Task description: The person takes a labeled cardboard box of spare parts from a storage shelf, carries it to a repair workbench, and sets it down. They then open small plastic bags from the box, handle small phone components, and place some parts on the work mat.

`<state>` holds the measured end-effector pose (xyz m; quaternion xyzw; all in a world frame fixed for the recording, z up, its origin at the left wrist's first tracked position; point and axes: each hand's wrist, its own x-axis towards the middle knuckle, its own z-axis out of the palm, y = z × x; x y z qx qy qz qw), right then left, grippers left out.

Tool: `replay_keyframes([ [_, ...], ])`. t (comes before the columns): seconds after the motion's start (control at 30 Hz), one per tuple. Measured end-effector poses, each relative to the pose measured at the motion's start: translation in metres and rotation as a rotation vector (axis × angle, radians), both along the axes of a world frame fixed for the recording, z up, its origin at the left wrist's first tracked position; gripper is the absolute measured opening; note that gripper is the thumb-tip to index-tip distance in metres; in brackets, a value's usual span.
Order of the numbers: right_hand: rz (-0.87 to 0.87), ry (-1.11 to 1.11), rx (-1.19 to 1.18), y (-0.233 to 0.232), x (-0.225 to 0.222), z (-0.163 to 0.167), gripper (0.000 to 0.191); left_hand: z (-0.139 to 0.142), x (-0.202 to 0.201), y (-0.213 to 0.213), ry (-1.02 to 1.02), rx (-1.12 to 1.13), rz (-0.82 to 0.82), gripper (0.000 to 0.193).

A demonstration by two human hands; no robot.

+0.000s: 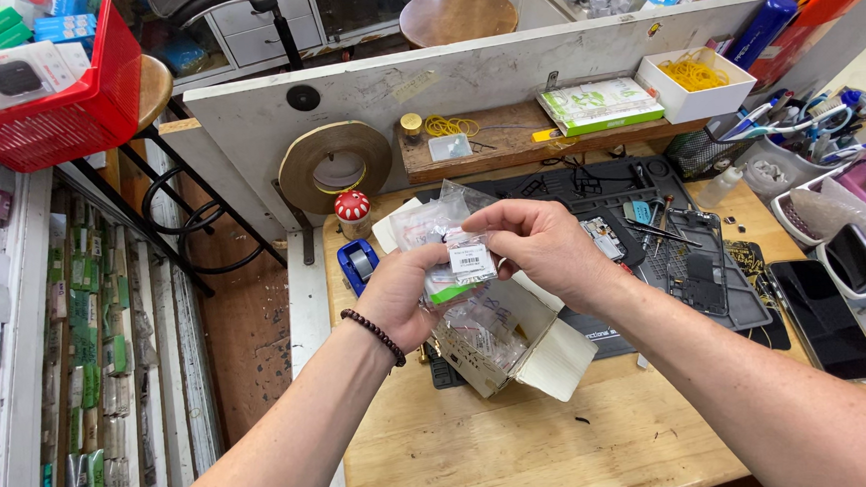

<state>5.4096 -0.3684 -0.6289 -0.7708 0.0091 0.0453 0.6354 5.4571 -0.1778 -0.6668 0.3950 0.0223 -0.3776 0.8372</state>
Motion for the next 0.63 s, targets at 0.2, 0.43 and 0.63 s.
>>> replay_keyframes([
  [0.2, 0.036, -0.022, -0.055, 0.002, -0.004, 0.001, 0.024, -0.006, 0.002, 0.001, -0.015, 0.012, -0.015, 0.032],
  [0.43, 0.004, 0.001, 0.034, 0.002, -0.002, -0.012, 0.021, -0.008, 0.000, 0.003, -0.014, -0.004, -0.025, 0.033],
  [0.63, -0.023, 0.158, 0.382, -0.020, 0.010, -0.039, 0.017, -0.007, 0.000, 0.002, 0.022, 0.005, 0.002, 0.036],
])
